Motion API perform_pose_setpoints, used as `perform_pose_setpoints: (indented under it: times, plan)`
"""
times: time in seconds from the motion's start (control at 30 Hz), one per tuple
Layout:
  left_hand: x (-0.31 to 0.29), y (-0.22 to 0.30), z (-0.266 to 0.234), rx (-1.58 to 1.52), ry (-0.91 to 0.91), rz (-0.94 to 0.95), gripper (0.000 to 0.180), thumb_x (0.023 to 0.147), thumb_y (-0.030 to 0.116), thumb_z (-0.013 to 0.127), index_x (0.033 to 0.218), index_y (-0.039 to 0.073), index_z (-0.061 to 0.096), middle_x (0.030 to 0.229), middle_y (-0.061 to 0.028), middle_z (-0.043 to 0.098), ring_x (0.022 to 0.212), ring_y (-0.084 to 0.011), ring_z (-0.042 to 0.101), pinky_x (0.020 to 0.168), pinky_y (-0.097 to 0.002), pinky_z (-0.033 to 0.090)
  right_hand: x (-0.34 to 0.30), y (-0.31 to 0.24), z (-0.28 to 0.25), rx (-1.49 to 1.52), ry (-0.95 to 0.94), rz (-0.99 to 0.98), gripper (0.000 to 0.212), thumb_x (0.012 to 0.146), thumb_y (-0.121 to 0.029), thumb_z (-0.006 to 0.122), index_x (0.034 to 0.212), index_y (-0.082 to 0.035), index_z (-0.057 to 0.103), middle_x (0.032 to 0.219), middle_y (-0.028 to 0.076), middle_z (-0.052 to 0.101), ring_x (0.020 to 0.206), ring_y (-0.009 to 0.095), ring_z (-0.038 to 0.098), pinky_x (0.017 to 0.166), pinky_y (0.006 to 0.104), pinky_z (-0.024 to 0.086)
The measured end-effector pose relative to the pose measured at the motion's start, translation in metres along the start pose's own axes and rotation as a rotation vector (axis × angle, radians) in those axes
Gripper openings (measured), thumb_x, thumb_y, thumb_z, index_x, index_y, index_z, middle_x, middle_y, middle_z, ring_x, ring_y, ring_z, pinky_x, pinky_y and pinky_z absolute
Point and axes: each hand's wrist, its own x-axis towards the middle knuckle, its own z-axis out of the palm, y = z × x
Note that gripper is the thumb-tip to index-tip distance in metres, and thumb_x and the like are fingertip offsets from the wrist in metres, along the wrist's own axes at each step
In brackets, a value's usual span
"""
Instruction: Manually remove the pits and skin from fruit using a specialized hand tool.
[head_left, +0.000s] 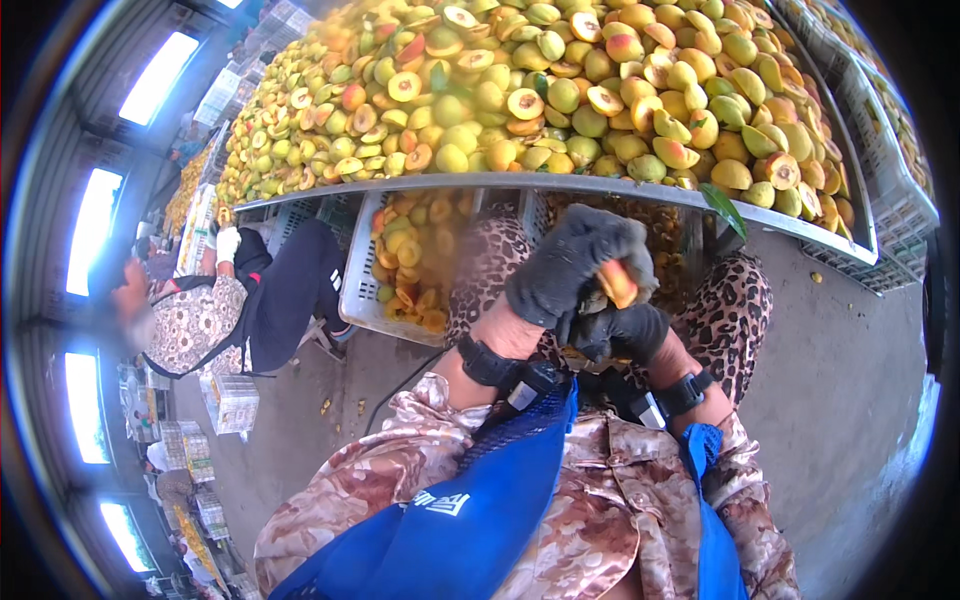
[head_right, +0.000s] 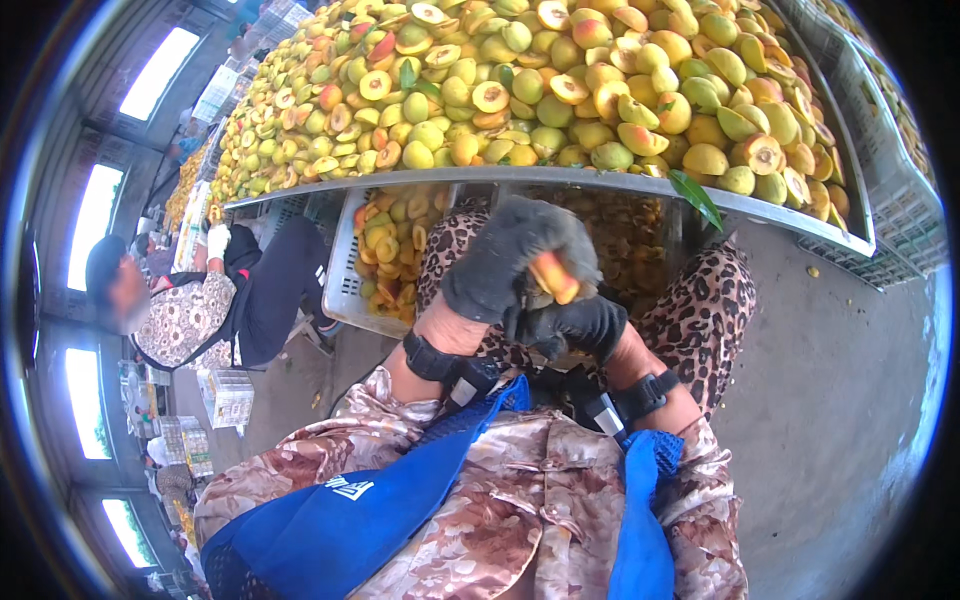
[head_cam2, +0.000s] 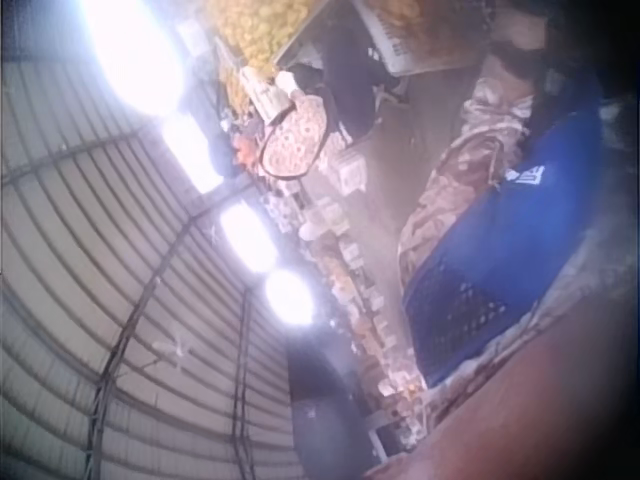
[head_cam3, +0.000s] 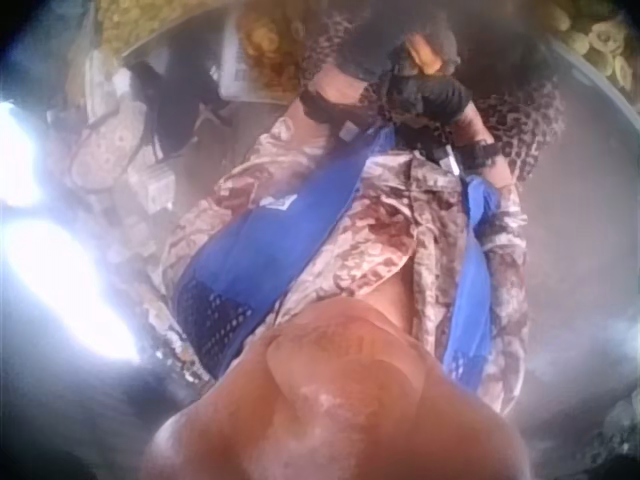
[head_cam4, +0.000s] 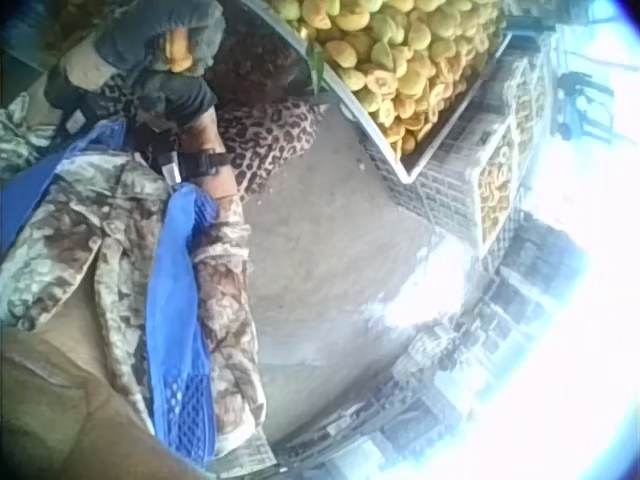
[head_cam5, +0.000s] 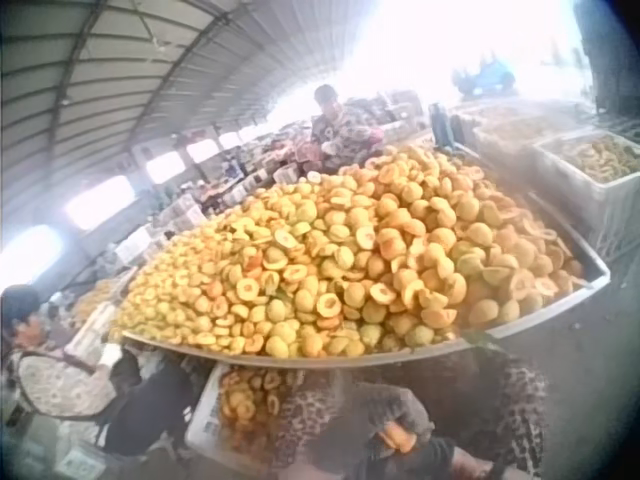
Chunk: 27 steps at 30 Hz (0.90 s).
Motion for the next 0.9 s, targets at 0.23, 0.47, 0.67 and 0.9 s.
perform_pose_setpoints:
  times: [0.23,0.47,0.67,0.9]
  plan:
    - [-0.032,0.021,-0.074,0.455,0.667,0.268,0.038,0.102,0.033,0.054,0.086,0.001,0.069,0.074,-0.0072,0.069,0.064,-0.0179,0.067,0.062,-0.0318,0.056,0.014,-0.011,0.004,-0.273,-0.187,-0.21,0.016,0.075,-0.007,0.071,0.09,0.0,0.07,0.078,0.003,0.067,0.069,0.014,0.061,0.065,0.0269,0.05]
    - [-0.03,0.011,-0.226,1.299,0.949,0.069,0.031,0.091,0.03,0.066,0.098,0.001,0.072,0.083,-0.0142,0.07,0.076,-0.0263,0.068,0.07,-0.0399,0.053,0.019,-0.022,0.011,-0.393,0.188,0.002,0.014,0.075,-0.01,0.073,0.087,-0.003,0.071,0.068,-0.002,0.063,0.056,0.008,0.055,0.051,0.0249,0.044]
    - [0.024,-0.001,-0.204,1.855,0.844,-0.537,0.045,0.08,0.037,0.076,0.106,0.001,0.067,0.099,-0.0194,0.07,0.094,-0.0316,0.069,0.085,-0.0415,0.053,0.019,-0.024,0.01,-0.365,0.254,0.063,0.011,0.075,-0.009,0.072,0.084,-0.003,0.069,0.071,-0.002,0.063,0.058,0.007,0.055,0.051,0.0247,0.043]
    - [-0.018,0.033,-0.138,0.298,0.494,0.004,0.051,0.088,0.028,0.071,0.128,-0.002,0.061,0.111,-0.0067,0.068,0.097,-0.0142,0.065,0.083,-0.0244,0.051,0.029,-0.005,0.001,-0.353,0.279,-0.124,0.01,0.076,-0.01,0.072,0.083,-0.004,0.069,0.074,-0.001,0.065,0.064,0.007,0.057,0.057,0.0259,0.047]
